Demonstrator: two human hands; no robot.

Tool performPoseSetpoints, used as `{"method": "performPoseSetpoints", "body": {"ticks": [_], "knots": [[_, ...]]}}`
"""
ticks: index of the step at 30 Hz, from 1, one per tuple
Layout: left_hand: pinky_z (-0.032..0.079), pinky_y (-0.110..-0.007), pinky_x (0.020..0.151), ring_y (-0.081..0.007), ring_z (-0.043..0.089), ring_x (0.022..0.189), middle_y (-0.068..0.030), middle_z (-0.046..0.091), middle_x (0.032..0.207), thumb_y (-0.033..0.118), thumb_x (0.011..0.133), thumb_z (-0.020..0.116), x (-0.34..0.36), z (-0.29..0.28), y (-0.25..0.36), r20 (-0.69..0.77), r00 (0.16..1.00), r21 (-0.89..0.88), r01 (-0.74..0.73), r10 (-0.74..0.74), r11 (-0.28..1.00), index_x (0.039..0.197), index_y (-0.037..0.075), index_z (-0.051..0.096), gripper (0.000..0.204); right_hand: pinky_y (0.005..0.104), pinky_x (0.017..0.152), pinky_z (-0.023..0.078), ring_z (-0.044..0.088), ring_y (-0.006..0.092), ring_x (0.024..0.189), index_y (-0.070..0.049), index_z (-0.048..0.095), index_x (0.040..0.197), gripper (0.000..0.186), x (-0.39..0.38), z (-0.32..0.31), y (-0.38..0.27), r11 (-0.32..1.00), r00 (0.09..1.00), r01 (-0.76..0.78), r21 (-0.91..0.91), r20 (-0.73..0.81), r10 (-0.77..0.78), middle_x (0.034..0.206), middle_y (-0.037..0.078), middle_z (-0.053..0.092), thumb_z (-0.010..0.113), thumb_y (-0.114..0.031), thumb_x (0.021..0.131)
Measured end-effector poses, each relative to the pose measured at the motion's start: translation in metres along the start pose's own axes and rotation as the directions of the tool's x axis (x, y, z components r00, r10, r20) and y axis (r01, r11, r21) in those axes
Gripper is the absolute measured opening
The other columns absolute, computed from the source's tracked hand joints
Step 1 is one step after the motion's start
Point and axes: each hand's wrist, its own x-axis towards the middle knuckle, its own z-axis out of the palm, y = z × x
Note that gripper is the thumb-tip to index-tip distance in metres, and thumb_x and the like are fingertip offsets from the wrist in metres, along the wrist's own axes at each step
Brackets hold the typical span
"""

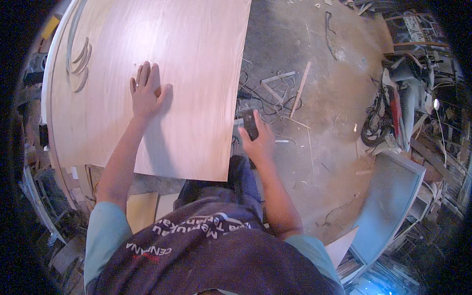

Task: The person applies wood veneer edging to the side of a large wooden board, using a small block to press it down and a utility knife to trim the excess.

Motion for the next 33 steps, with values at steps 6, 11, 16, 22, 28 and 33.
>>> {"method": "performPoseSetpoints", "body": {"ticks": [6, 11, 16, 22, 28, 33], "knots": [[0.003, -0.073, 0.125, -0.0413, 0.012, 0.165, -0.0196, 0.02, 0.177, 0.072, 0.087, 0.066, -0.013, 0.012, 0.082, 0.076, 0.997, -0.09, -0.02, 0.026, 0.996, 0.167, 0.013, 0.035, 0.104, 0.0394, 0.099, 0.054, 0.07, 0.0288, 0.114, -0.007, 0.056, 0.155, 0.072, -0.057, -0.068, 0.073, 0.965, 0.966, -0.251, 0.078, -0.046, 0.255, 0.13, 0.022, 0.072, 0.084, -0.025, 0.091], [0.008, -0.077, 0.122, -0.0431, 0.013, 0.164, -0.0198, 0.02, 0.177, 0.076, 0.083, 0.069, -0.022, 0.01, 0.171, 0.057, 0.998, -0.142, 0.029, -0.021, 0.989, 0.168, 0.018, 0.035, 0.108, 0.0424, 0.101, 0.054, 0.07, 0.0342, 0.118, -0.006, 0.054, 0.156, 0.074, -0.04, -0.127, 0.114, 0.938, 0.938, -0.346, -0.002, -0.019, 0.346, 0.134, 0.024, 0.07, 0.083, -0.025, 0.09], [0.006, -0.078, 0.122, -0.0434, 0.01, 0.164, -0.0186, 0.019, 0.178, 0.082, 0.076, 0.073, -0.003, 0.007, 0.193, 0.137, 0.979, -0.078, 0.164, -0.153, 0.983, 0.168, 0.021, 0.035, 0.117, 0.0426, 0.093, 0.056, 0.074, 0.0351, 0.107, -0.006, 0.054, 0.156, 0.074, 0.017, -0.178, 0.173, 0.943, 0.942, -0.332, -0.024, 0.035, 0.333, 0.125, 0.025, 0.073, 0.084, -0.024, 0.089], [0.002, -0.075, 0.124, -0.04, 0.007, 0.166, -0.0161, 0.015, 0.179, 0.084, 0.069, 0.076, 0.0, 0.0, 0.197, 0.201, 0.937, -0.072, 0.304, -0.285, 0.95, 0.169, 0.022, 0.035, 0.124, 0.0455, 0.092, 0.057, 0.074, 0.0381, 0.104, -0.007, 0.057, 0.154, 0.077, 0.087, -0.232, 0.21, 0.97, 0.975, -0.218, -0.109, 0.017, 0.221, 0.121, 0.026, 0.074, 0.085, -0.03, 0.086], [0.001, -0.071, 0.125, -0.0379, 0.008, 0.166, -0.0128, 0.017, 0.18, 0.081, 0.074, 0.074, 0.011, 0.019, 0.213, 0.189, 0.942, -0.055, 0.293, -0.278, 0.955, 0.168, 0.024, 0.037, 0.117, 0.0432, 0.096, 0.056, 0.073, 0.0342, 0.108, -0.013, 0.052, 0.159, 0.088, 0.127, -0.291, 0.234, 0.964, 0.978, -0.19, -0.184, 0.044, 0.202, 0.122, 0.024, 0.074, 0.088, -0.028, 0.08], [0.001, -0.071, 0.126, -0.035, 0.009, 0.166, -0.0106, 0.019, 0.179, 0.073, 0.083, 0.072, -0.007, 0.005, 0.201, 0.197, 0.919, -0.075, 0.362, -0.342, 0.929, 0.167, 0.026, 0.039, 0.102, 0.0432, 0.089, 0.057, 0.072, 0.0311, 0.095, -0.003, 0.055, 0.154, 0.089, 0.128, -0.293, 0.241, 0.982, 0.983, -0.176, -0.067, 0.034, 0.179, 0.105, 0.02, 0.074, 0.087, -0.022, 0.074]]}}
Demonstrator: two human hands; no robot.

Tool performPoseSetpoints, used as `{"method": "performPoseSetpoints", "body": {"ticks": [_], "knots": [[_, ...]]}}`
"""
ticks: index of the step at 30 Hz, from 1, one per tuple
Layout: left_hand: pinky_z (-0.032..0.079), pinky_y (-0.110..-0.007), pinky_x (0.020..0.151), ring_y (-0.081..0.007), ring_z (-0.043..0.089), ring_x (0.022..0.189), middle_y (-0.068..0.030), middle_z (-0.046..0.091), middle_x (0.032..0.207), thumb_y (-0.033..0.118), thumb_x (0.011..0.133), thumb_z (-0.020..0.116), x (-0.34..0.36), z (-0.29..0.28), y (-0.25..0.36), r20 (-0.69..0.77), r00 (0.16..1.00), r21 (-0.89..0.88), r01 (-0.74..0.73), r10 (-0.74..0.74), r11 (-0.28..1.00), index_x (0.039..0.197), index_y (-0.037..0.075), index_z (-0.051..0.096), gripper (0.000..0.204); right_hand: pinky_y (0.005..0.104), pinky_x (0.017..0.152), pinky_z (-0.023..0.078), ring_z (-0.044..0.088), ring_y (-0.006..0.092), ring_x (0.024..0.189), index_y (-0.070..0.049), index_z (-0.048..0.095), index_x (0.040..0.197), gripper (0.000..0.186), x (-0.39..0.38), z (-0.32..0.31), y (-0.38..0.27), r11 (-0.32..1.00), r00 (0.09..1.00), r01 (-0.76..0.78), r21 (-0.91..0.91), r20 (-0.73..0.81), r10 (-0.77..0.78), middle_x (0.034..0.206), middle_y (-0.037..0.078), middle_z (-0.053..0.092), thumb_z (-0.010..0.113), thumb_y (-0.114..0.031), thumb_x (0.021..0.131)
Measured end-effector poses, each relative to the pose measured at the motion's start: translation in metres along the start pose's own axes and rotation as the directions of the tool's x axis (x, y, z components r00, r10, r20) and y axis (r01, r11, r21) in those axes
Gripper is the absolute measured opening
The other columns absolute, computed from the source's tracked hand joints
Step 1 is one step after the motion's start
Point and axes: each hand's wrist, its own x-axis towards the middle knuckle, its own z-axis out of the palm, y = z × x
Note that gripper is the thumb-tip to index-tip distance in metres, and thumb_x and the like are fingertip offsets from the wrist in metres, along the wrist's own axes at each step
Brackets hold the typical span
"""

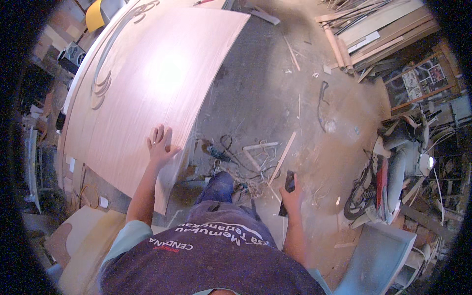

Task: The person applies wood veneer edging to the side of a large wooden board, using a small block to press it down and a utility knife to trim the excess.

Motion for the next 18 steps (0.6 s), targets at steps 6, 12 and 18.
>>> {"method": "performPoseSetpoints", "body": {"ticks": [6, 12, 18], "knots": [[0.006, -0.072, 0.125, -0.0325, 0.017, 0.165, -0.0092, 0.028, 0.177, 0.057, 0.097, 0.066, 0.024, 0.002, 0.021, 0.018, 0.993, -0.092, 0.121, -0.12, 0.988, 0.163, 0.022, 0.046, 0.078, 0.0381, 0.085, 0.056, 0.069, 0.0245, 0.09, 0.004, 0.051, 0.154, 0.086, 0.021, -0.005, 0.082, 0.921, 0.99, -0.095, 0.379, -0.064, 0.128, 0.101, 0.013, 0.073, 0.084, -0.015, 0.077], [0.012, -0.076, 0.121, -0.0325, 0.025, 0.162, -0.0173, 0.038, 0.171, 0.054, 0.1, 0.063, 0.077, 0.009, 0.009, -0.137, 0.943, -0.263, 0.26, -0.302, 0.929, 0.16, 0.013, 0.049, 0.074, 0.0266, 0.055, 0.046, 0.057, 0.01, 0.065, 0.0, 0.058, 0.142, 0.057, 0.088, -0.021, 0.039, 0.735, 0.885, -0.466, 0.492, 0.238, 0.401, 0.087, 0.002, 0.063, 0.07, -0.01, 0.087], [0.011, -0.078, 0.12, -0.0371, 0.018, 0.164, -0.0214, 0.028, 0.174, 0.061, 0.1, 0.059, 0.218, 0.021, 0.046, -0.213, 0.881, -0.045, 0.424, -0.423, 0.905, 0.164, 0.016, 0.042, 0.081, 0.0316, 0.055, 0.052, 0.061, 0.0175, 0.062, -0.002, 0.066, 0.106, 0.026, 0.244, -0.014, -0.02, 0.454, 0.831, -0.529, 0.717, 0.329, 0.448, 0.078, 0.007, 0.063, 0.065, -0.025, 0.095]]}}
